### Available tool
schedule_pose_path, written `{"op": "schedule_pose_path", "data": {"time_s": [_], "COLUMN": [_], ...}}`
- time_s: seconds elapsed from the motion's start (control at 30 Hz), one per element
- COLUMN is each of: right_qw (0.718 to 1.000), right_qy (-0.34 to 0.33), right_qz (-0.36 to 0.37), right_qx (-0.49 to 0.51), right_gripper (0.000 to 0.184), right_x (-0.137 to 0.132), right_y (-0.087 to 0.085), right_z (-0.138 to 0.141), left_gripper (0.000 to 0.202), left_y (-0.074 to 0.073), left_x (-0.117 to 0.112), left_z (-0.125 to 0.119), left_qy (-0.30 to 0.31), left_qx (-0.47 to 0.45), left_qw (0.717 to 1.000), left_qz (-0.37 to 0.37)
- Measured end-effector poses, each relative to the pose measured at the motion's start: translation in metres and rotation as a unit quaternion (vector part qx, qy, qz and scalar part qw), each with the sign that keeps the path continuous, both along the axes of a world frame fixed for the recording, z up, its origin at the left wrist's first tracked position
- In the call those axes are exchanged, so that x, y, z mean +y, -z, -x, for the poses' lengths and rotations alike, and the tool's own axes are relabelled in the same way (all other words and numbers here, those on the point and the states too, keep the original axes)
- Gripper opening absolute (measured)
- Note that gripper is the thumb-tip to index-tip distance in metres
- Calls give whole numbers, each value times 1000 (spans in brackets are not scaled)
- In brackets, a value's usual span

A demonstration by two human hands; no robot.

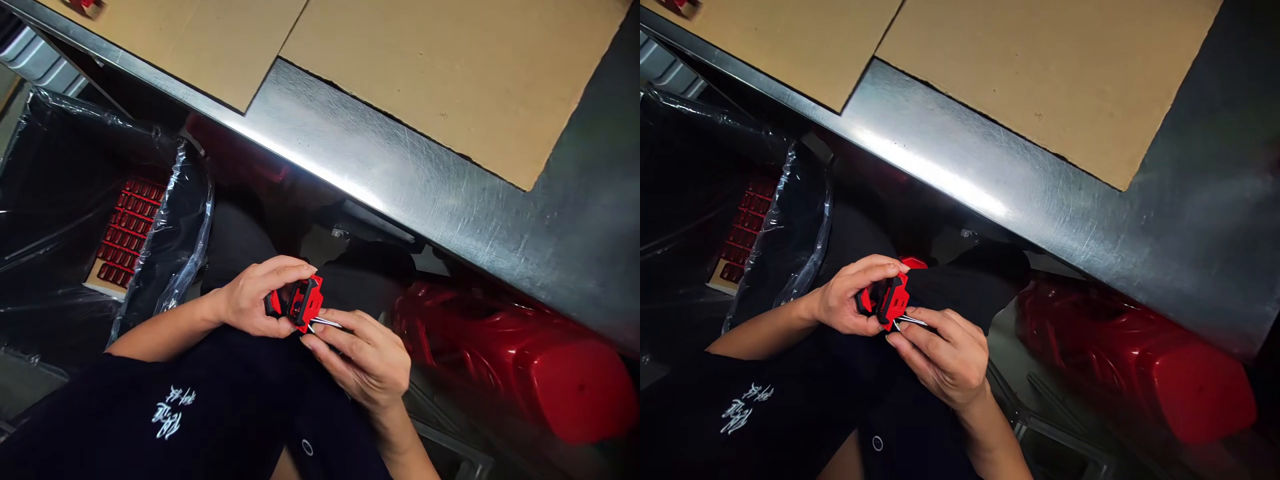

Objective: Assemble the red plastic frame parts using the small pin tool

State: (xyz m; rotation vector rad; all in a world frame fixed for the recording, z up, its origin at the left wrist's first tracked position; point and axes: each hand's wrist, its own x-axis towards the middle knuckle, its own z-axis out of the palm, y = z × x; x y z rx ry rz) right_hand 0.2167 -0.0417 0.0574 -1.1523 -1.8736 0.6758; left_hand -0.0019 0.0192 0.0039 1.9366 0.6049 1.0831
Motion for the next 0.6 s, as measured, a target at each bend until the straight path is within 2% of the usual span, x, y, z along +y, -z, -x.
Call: {"op": "schedule_pose_path", "data": {"time_s": [0.23, 0.4, 0.6], "right_qw": [999, 999, 999], "right_qy": [-32, -13, -4], "right_qz": [15, 22, -10], "right_qx": [-42, -45, -48], "right_gripper": [14, 13, 13], "right_x": [-1, -3, -1], "right_y": [-7, -7, -6], "right_z": [-3, -2, 0], "left_gripper": [82, 82, 82], "left_y": [-1, -1, -3], "left_x": [-1, -2, 0], "left_z": [1, 0, 0], "left_qy": [1, -2, -4], "left_qx": [17, 20, 16], "left_qw": [1000, 1000, 1000], "left_qz": [19, 17, 11]}}
